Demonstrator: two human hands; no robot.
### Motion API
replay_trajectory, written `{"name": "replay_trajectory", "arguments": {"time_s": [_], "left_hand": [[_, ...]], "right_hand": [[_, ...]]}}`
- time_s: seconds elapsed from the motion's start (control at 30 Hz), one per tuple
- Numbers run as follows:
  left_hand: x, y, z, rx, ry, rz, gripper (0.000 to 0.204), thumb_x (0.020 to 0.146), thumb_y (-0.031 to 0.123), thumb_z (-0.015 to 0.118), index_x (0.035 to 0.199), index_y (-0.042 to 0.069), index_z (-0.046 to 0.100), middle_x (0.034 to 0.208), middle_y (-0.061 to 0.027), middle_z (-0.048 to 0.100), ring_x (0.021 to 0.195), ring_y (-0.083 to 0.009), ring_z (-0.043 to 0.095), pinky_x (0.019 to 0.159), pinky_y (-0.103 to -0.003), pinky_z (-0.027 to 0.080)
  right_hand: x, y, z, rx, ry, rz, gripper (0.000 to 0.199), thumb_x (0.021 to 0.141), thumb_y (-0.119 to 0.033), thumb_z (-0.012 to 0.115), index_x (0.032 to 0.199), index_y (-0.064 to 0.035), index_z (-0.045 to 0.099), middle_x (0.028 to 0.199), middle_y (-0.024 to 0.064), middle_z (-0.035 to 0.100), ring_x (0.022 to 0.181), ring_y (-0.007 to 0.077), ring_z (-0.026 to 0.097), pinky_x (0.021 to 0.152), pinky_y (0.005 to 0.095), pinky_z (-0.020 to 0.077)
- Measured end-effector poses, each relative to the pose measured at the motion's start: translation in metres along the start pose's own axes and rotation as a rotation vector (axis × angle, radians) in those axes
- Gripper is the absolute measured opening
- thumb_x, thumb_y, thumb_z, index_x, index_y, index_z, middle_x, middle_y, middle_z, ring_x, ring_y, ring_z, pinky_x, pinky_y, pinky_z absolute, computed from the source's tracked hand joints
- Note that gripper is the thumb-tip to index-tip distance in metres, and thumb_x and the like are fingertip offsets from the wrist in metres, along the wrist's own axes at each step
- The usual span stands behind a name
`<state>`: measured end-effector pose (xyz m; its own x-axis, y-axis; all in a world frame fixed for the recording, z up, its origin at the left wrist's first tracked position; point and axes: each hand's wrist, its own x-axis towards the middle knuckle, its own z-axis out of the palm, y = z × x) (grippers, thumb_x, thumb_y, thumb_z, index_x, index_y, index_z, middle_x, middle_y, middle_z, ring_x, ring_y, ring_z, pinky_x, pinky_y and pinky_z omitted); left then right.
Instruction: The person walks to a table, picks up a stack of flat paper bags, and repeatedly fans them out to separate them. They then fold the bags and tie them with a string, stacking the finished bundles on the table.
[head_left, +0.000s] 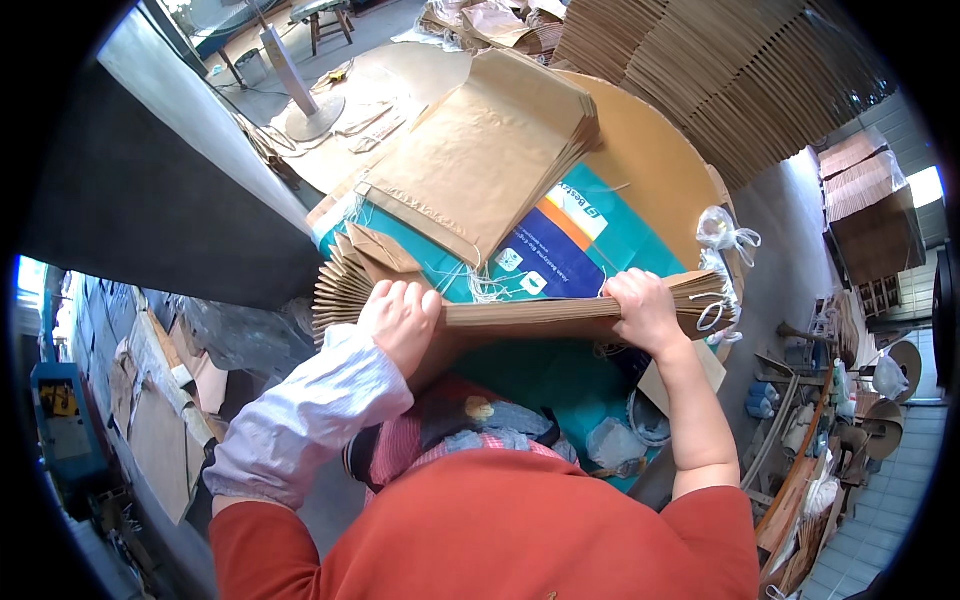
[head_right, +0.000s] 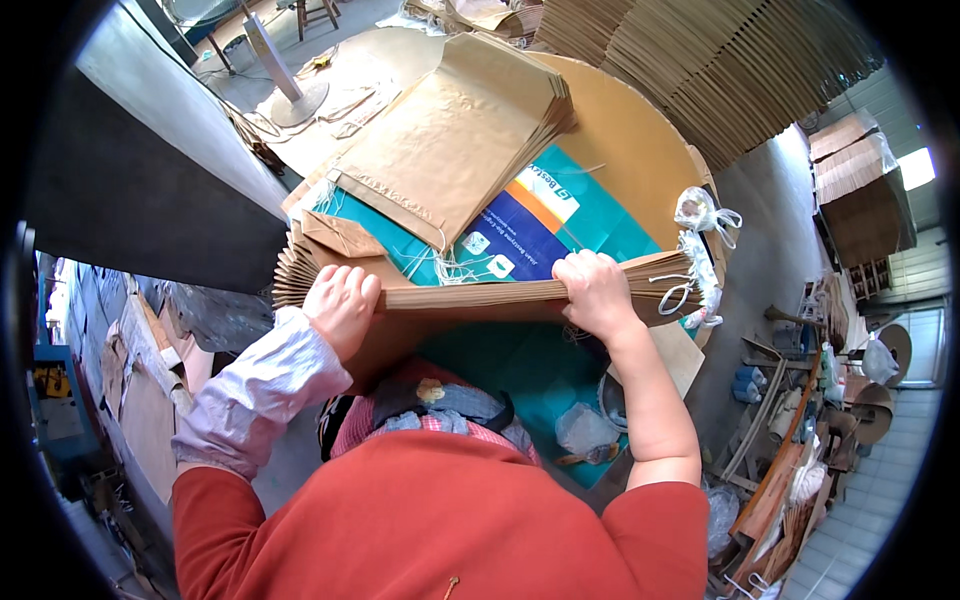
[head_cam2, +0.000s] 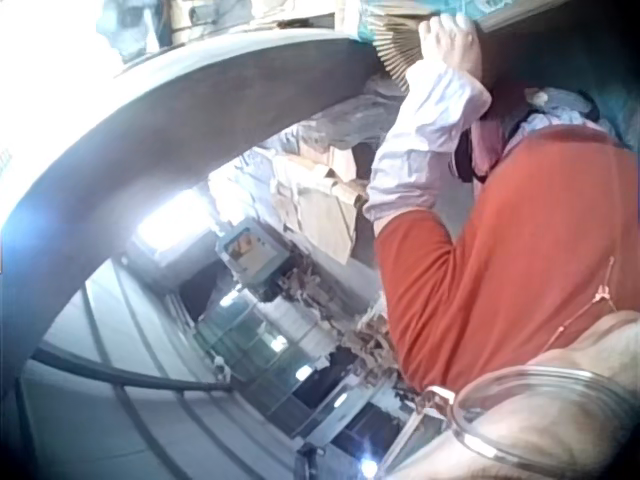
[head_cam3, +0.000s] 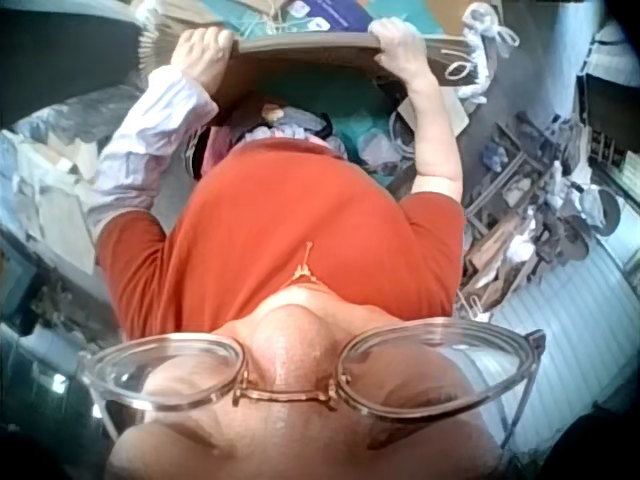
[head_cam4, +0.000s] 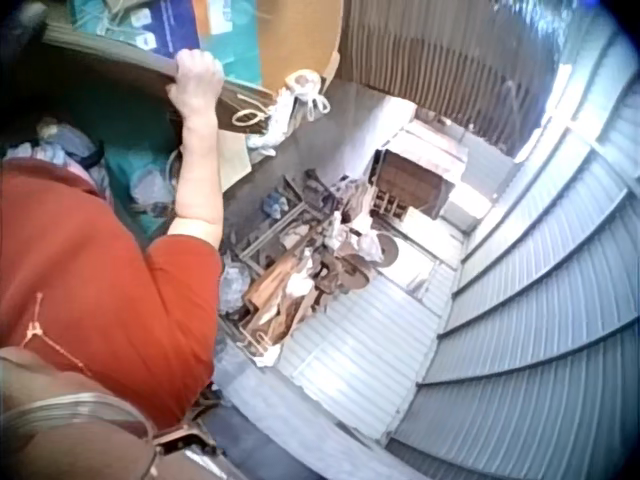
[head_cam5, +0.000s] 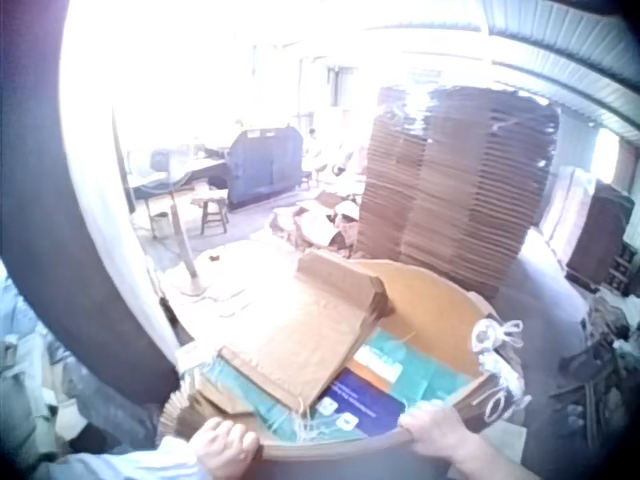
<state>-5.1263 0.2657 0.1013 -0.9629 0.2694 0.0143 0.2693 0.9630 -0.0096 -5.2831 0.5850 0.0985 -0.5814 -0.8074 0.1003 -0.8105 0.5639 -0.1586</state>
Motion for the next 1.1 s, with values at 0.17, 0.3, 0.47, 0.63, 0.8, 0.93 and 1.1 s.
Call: {"name": "replay_trajectory", "arguments": {"time_s": [0.17,0.3,0.47,0.63,0.8,0.93,1.1], "left_hand": [[0.008,-0.006,-0.004,0.038,-0.071,-0.042,0.023,0.075,0.025,0.063,0.086,0.008,0.051,0.083,-0.0051,0.057,0.086,-0.0211,0.057,0.079,-0.034,0.040],[0.001,0.001,0.001,0.004,0.042,-0.063,0.009,0.079,0.017,0.053,0.081,0.009,0.054,0.079,-0.0063,0.059,0.080,-0.0210,0.059,0.074,-0.034,0.041],[-0.014,0.007,-0.003,0.046,0.010,-0.175,0.016,0.079,0.019,0.052,0.087,0.005,0.056,0.085,-0.0094,0.059,0.093,-0.0220,0.057,0.085,-0.036,0.041],[-0.098,0.028,-0.018,-0.444,0.422,-0.231,0.070,0.067,0.024,0.075,0.127,0.002,0.047,0.133,-0.0230,0.044,0.128,-0.0370,0.039,0.109,-0.048,0.026],[-0.180,0.057,0.081,-0.962,0.450,-0.993,0.125,0.053,0.026,0.088,0.144,-0.002,0.007,0.149,-0.0251,0.014,0.137,-0.0398,0.020,0.112,-0.044,0.022],[-0.164,0.025,0.150,-1.473,0.581,-0.918,0.107,0.061,0.011,0.083,0.141,0.001,0.013,0.134,-0.0143,0.038,0.120,-0.0235,0.043,0.103,-0.035,0.035],[-0.149,0.000,0.184,-1.165,0.643,-0.541,0.106,0.056,0.009,0.083,0.139,0.003,0.017,0.126,-0.0105,0.042,0.116,-0.0199,0.041,0.101,-0.033,0.035]], "right_hand": [[0.013,-0.006,0.003,-0.057,-0.059,0.022,0.031,0.051,-0.002,0.071,0.077,-0.0090,0.055,0.075,0.0070,0.059,0.075,0.0278,0.059,0.066,0.0391,0.0481],[0.056,-0.086,0.005,0.113,-0.112,-0.056,0.061,0.054,-0.007,0.078,0.111,-0.0081,0.056,0.088,0.0107,0.063,0.083,0.0292,0.063,0.071,0.0390,0.0511],[0.109,-0.182,0.041,0.067,-0.231,0.011,0.020,0.065,-0.010,0.069,0.083,-0.0065,0.061,0.079,0.0113,0.065,0.076,0.0294,0.065,0.065,0.0397,0.0526],[0.110,-0.170,0.034,0.101,-0.244,-0.129,0.019,0.060,-0.010,0.072,0.078,-0.0106,0.064,0.078,0.0080,0.065,0.076,0.0280,0.065,0.067,0.0394,0.0521],[0.117,-0.171,0.031,0.104,-0.232,-0.175,0.023,0.059,-0.012,0.075,0.079,-0.0111,0.064,0.076,0.0084,0.064,0.074,0.0277,0.064,0.064,0.0381,0.0508],[0.120,-0.178,0.029,0.095,-0.239,-0.187,0.024,0.061,-0.019,0.077,0.080,-0.0110,0.065,0.075,0.0088,0.063,0.073,0.0273,0.063,0.064,0.0376,0.0499],[0.119,-0.190,0.025,0.112,-0.217,-0.149,0.028,0.062,-0.027,0.079,0.081,-0.0109,0.065,0.075,0.0085,0.063,0.072,0.0273,0.062,0.065,0.0370,0.0498]]}}
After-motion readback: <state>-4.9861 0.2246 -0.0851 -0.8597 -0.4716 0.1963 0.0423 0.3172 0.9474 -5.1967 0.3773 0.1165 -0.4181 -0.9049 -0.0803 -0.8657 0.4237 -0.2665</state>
